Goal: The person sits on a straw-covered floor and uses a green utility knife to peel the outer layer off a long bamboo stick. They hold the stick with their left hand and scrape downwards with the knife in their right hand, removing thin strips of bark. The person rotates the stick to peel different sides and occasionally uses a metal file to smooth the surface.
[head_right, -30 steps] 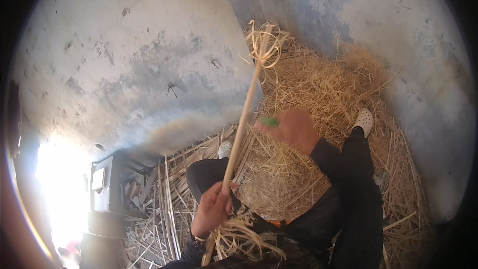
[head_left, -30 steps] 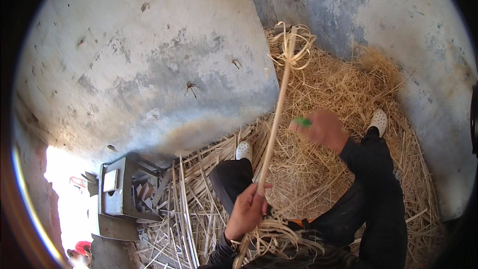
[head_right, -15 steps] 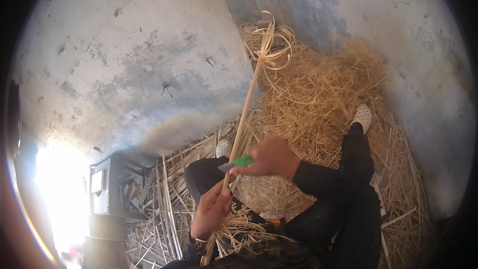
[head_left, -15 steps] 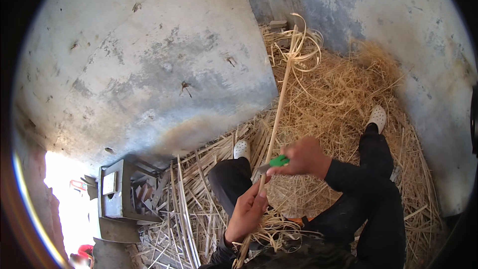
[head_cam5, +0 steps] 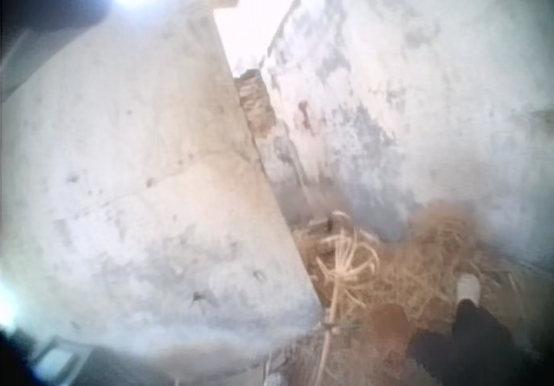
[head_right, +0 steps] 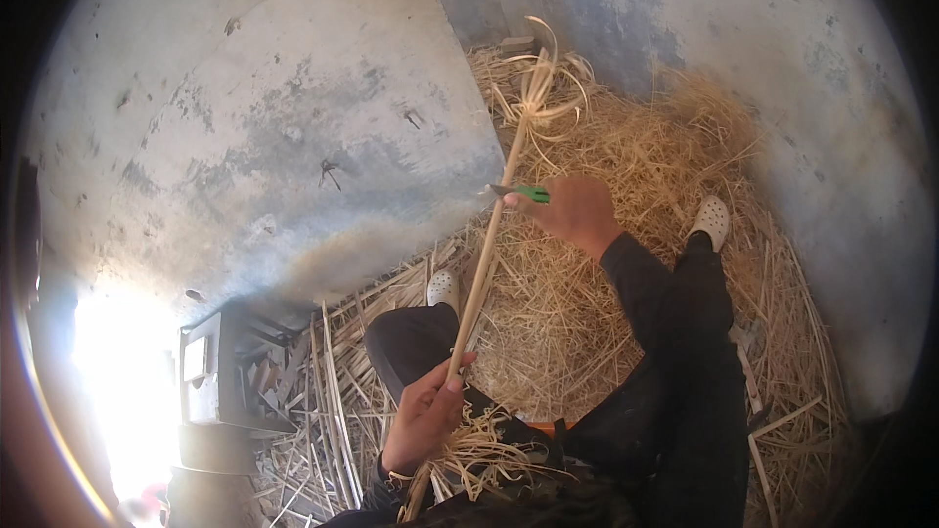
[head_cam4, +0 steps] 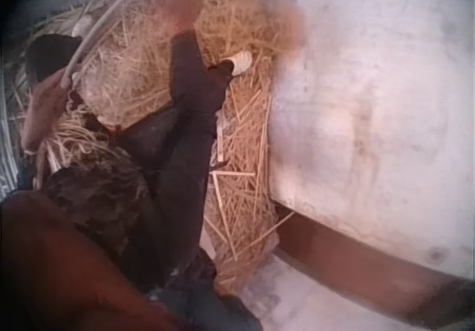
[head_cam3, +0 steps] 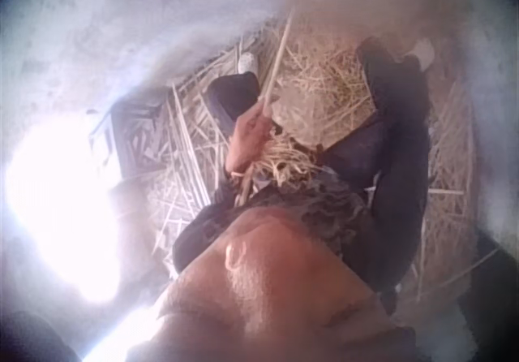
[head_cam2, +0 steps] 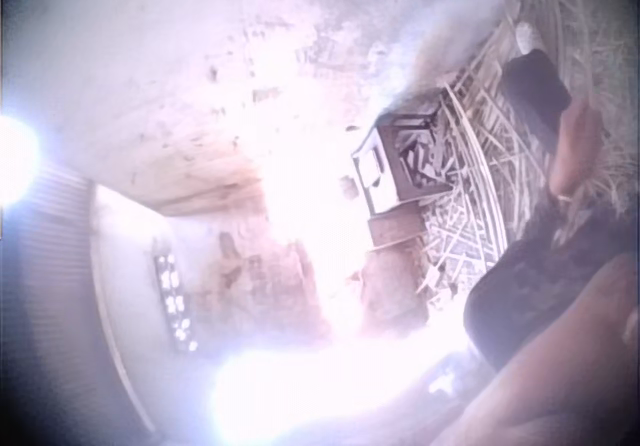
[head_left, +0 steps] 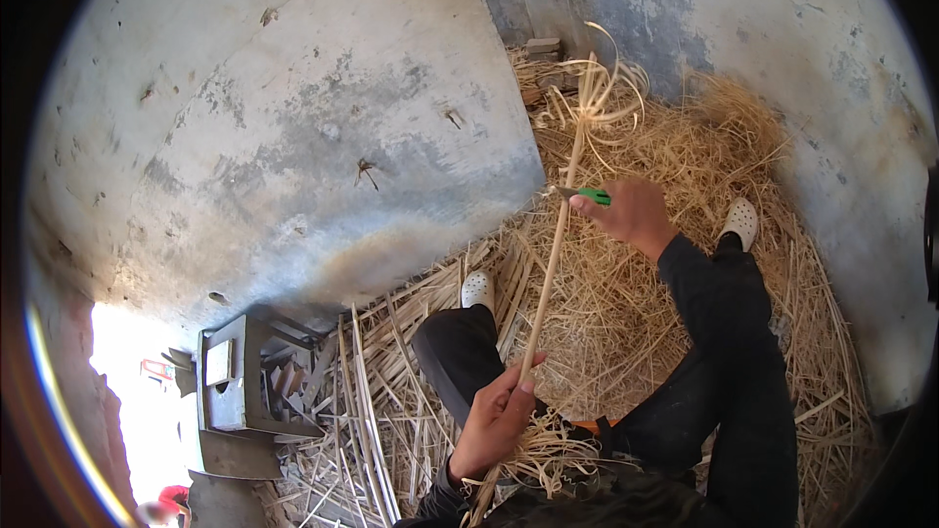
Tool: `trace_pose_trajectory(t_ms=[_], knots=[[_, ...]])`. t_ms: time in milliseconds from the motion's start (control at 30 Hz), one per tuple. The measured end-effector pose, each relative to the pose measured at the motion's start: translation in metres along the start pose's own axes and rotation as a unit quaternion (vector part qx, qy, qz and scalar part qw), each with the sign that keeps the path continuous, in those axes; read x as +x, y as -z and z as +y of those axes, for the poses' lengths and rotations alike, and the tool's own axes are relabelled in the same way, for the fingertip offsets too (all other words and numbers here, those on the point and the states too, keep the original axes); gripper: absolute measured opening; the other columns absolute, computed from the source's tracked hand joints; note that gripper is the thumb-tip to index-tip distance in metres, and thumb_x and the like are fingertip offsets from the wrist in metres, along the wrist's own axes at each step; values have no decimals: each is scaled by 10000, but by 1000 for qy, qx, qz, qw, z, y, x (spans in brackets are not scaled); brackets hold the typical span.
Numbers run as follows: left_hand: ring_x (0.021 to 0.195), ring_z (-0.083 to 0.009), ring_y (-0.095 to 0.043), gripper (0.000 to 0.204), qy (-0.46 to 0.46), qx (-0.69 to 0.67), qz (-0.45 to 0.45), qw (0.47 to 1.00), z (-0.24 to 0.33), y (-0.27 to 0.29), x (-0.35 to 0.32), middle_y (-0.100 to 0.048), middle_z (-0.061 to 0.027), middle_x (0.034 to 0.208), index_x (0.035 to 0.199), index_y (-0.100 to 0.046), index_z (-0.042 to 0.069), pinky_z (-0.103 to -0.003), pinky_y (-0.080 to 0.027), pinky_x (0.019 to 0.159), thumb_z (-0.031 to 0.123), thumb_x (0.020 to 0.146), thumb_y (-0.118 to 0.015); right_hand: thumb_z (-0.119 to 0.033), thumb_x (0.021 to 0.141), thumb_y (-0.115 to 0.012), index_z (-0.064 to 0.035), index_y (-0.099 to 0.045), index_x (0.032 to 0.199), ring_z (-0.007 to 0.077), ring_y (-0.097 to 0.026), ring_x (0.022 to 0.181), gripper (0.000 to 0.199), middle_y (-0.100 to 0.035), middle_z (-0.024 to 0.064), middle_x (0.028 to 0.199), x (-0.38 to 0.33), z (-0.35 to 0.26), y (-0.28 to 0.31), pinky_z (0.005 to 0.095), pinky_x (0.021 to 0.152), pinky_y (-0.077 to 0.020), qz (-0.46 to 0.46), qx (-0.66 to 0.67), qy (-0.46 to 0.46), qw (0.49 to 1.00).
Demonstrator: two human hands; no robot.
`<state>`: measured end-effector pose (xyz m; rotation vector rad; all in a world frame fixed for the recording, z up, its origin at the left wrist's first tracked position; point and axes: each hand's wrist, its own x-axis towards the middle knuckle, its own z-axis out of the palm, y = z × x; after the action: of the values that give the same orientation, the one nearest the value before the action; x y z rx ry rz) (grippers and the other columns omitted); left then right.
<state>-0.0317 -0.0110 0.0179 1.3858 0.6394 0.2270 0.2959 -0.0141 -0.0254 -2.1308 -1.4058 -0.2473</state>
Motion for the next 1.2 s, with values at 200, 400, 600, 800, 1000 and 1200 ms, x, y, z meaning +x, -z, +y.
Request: trace_pose_trajectory(t_ms=[200, 400, 600, 800, 1000, 1200], knots=[[590, -13, -309, 394, -14, 3, 32, 999, -1, 0, 7, -355, 86, 668, 1388, -436, 9, -195, -251, 522, 160, 1024, -433, -829, 797, -383, -89, -593, 520, 166, -341, 329, 818, -341, 12, 381, -53, -57, -3, 362, 338, -267, -9, 67, 144, 987], [583, -11, -316, 401, 7, -34, -9, 999, 2, -2, -2, -367, 83, 668, 1383, -443, 11, -193, -254, 517, 186, 1022, -445, -830, 801, -376, -101, -559, 499, 155, -373, 320, 810, -328, -1, 372, -9, 2, 3, 360, 331, -285, 5, 19, 40, 999], [534, -4, -321, 412, -2, -43, -18, 999, 0, -3, 1, -356, 88, 640, 1380, -409, -18, -179, -253, 484, 193, 1027, -432, -834, 812, -335, -131, -482, 462, 138, -322, 326, 799, -304, -13, 385, -38, -33, 5, 336, 327, -251, 22, 34, 99, 994], [552, -2, -320, 402, 14, 18, -25, 999, -4, -9, -10, -365, 94, 653, 1364, -432, -24, -180, -260, 497, 195, 1027, -432, -841, 818, -295, -156, -410, 454, 114, -256, 338, 784, -245, -51, 413, 16, 42, 11, 312, 331, -212, 59, -33, 0, 998], [549, -12, -320, 411, 9, 9, -51, 999, -8, -15, -14, -361, 91, 661, 1360, -437, -20, -188, -263, 495, 217, 1025, -443, -837, 815, -316, -93, -515, 492, 139, -302, 349, 835, -284, -40, 412, 36, 85, 24, 333, 349, -215, 78, -90, -106, 987], [451, -38, -316, 404, 44, -168, -3, 985, -3, 8, -5, -364, 43, 633, 1375, -407, -20, -195, -271, 442, 188, 1029, -386, -801, 781, -478, -91, -519, 479, 148, -323, 339, 773, -324, -1, 378, -14, -19, 8, 339, 355, -259, -30, 45, 47, 997]])
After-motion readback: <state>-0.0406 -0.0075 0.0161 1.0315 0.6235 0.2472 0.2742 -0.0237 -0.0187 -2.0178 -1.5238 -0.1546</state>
